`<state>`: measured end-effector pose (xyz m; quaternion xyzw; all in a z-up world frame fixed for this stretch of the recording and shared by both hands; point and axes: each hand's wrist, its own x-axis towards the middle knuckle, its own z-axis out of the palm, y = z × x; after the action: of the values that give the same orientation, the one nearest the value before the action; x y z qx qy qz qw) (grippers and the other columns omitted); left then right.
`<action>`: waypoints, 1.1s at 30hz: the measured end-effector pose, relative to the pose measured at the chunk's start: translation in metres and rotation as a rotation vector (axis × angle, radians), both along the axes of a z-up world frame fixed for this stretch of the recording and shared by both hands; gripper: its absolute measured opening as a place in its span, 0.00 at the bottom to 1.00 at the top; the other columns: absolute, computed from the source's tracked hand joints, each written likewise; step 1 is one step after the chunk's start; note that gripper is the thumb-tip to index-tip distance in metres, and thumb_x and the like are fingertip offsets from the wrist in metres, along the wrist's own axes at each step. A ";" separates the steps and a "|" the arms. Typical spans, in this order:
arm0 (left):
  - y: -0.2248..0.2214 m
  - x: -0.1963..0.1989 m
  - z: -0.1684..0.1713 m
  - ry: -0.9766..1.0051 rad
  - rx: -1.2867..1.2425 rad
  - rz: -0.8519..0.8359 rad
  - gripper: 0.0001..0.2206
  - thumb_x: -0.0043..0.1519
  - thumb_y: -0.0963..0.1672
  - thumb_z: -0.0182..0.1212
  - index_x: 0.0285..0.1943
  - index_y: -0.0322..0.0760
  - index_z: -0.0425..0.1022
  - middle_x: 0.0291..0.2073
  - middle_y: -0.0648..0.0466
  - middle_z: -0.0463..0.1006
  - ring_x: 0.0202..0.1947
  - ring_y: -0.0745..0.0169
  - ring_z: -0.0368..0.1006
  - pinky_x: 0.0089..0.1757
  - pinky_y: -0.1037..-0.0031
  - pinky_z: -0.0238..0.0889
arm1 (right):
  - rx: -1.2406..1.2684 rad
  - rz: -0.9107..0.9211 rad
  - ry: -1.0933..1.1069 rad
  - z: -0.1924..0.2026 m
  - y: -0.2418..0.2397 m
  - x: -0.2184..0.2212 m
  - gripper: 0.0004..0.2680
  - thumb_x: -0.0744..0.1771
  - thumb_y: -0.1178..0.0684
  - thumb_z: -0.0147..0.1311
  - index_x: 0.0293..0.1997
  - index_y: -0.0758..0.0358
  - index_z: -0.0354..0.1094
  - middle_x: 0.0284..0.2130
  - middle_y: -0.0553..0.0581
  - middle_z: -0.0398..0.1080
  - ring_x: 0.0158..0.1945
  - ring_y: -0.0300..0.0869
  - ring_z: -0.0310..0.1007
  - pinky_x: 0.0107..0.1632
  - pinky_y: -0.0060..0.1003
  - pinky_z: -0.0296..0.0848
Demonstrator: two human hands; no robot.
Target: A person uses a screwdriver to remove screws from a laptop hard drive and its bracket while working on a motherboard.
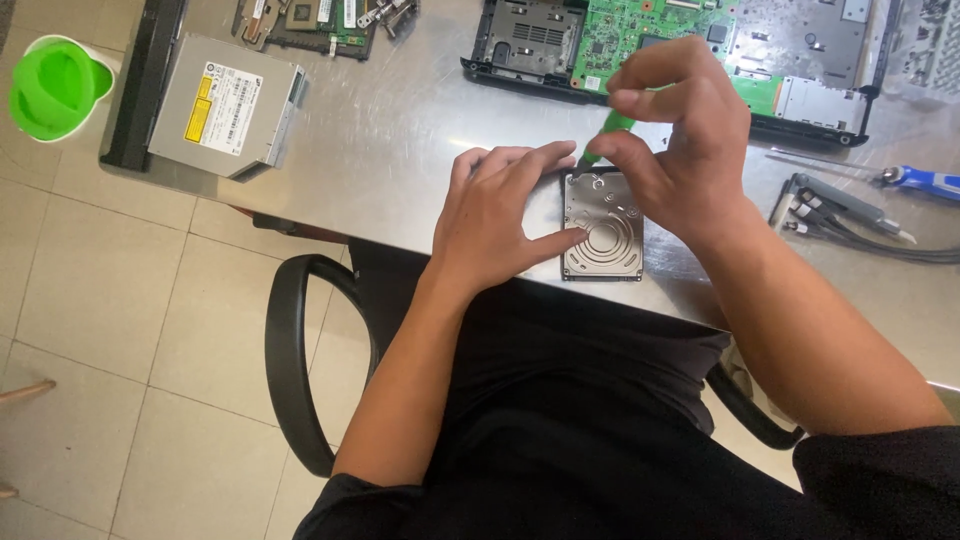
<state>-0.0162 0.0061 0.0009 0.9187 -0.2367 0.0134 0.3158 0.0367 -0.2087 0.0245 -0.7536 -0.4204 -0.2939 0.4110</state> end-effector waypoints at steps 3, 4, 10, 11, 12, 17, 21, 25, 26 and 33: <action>0.000 0.000 0.006 0.037 -0.012 0.004 0.35 0.57 0.57 0.70 0.71 0.51 0.60 0.60 0.64 0.80 0.63 0.57 0.68 0.62 0.50 0.45 | 0.001 0.125 0.148 0.021 0.008 -0.006 0.04 0.76 0.60 0.42 0.52 0.72 0.61 0.55 0.75 0.71 0.65 0.71 0.70 0.68 0.64 0.71; 0.000 0.000 0.004 0.039 -0.014 0.007 0.35 0.57 0.57 0.70 0.71 0.51 0.60 0.60 0.64 0.80 0.63 0.57 0.68 0.62 0.50 0.45 | -0.001 0.128 0.150 0.019 0.007 -0.005 0.04 0.76 0.60 0.42 0.52 0.72 0.61 0.55 0.75 0.71 0.65 0.71 0.70 0.68 0.64 0.71; 0.000 0.000 0.000 -0.015 -0.029 -0.006 0.36 0.57 0.56 0.72 0.71 0.50 0.60 0.58 0.64 0.81 0.61 0.58 0.69 0.62 0.51 0.47 | 0.010 0.004 0.035 0.006 -0.004 0.001 0.10 0.73 0.51 0.59 0.48 0.67 0.62 0.41 0.67 0.65 0.42 0.55 0.69 0.45 0.49 0.68; 0.000 0.001 0.000 -0.020 -0.018 -0.001 0.36 0.57 0.57 0.70 0.71 0.51 0.60 0.58 0.65 0.80 0.61 0.58 0.69 0.62 0.52 0.47 | 0.003 0.061 0.110 0.014 -0.001 -0.002 0.06 0.75 0.55 0.51 0.49 0.68 0.60 0.52 0.72 0.64 0.56 0.61 0.67 0.53 0.54 0.70; 0.001 0.001 0.001 -0.025 -0.007 0.003 0.35 0.57 0.58 0.69 0.71 0.51 0.61 0.59 0.65 0.79 0.61 0.58 0.69 0.62 0.52 0.46 | -0.004 0.119 0.186 0.022 0.002 -0.006 0.03 0.76 0.60 0.43 0.50 0.70 0.58 0.62 0.77 0.63 0.69 0.66 0.65 0.62 0.59 0.72; 0.000 0.003 0.000 -0.021 -0.007 -0.012 0.36 0.56 0.58 0.70 0.71 0.50 0.61 0.58 0.63 0.80 0.61 0.57 0.69 0.62 0.49 0.46 | 0.068 0.097 0.090 0.008 0.003 0.001 0.08 0.72 0.58 0.54 0.45 0.67 0.56 0.40 0.71 0.70 0.46 0.60 0.74 0.51 0.54 0.73; 0.000 0.004 0.001 -0.034 -0.002 -0.021 0.33 0.57 0.57 0.69 0.68 0.46 0.64 0.55 0.63 0.81 0.60 0.57 0.68 0.60 0.51 0.47 | -0.015 0.158 0.107 0.024 0.010 -0.005 0.04 0.76 0.58 0.41 0.49 0.68 0.58 0.55 0.71 0.71 0.64 0.71 0.71 0.67 0.66 0.70; 0.001 0.004 0.005 -0.026 -0.006 -0.032 0.34 0.57 0.58 0.68 0.70 0.50 0.62 0.56 0.63 0.80 0.60 0.56 0.69 0.60 0.53 0.48 | 0.072 0.163 0.092 0.015 0.011 -0.002 0.06 0.73 0.61 0.52 0.43 0.67 0.56 0.39 0.69 0.72 0.46 0.60 0.76 0.51 0.53 0.77; 0.001 0.004 0.005 -0.048 -0.008 -0.028 0.33 0.57 0.58 0.67 0.69 0.48 0.64 0.56 0.61 0.80 0.59 0.56 0.69 0.59 0.52 0.49 | 0.068 0.136 0.076 0.010 0.009 0.000 0.08 0.71 0.55 0.55 0.44 0.66 0.57 0.39 0.68 0.70 0.46 0.59 0.75 0.50 0.51 0.76; 0.001 0.005 0.001 -0.038 0.013 -0.031 0.33 0.58 0.59 0.66 0.69 0.48 0.64 0.54 0.53 0.79 0.60 0.54 0.69 0.59 0.52 0.49 | 0.044 0.130 0.133 0.020 0.014 -0.008 0.06 0.73 0.63 0.52 0.46 0.67 0.56 0.42 0.69 0.72 0.49 0.62 0.76 0.54 0.53 0.77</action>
<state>-0.0112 0.0068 0.0020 0.9166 -0.2571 0.0242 0.3053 0.0286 -0.1949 0.0448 -0.7333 -0.4337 -0.2253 0.4727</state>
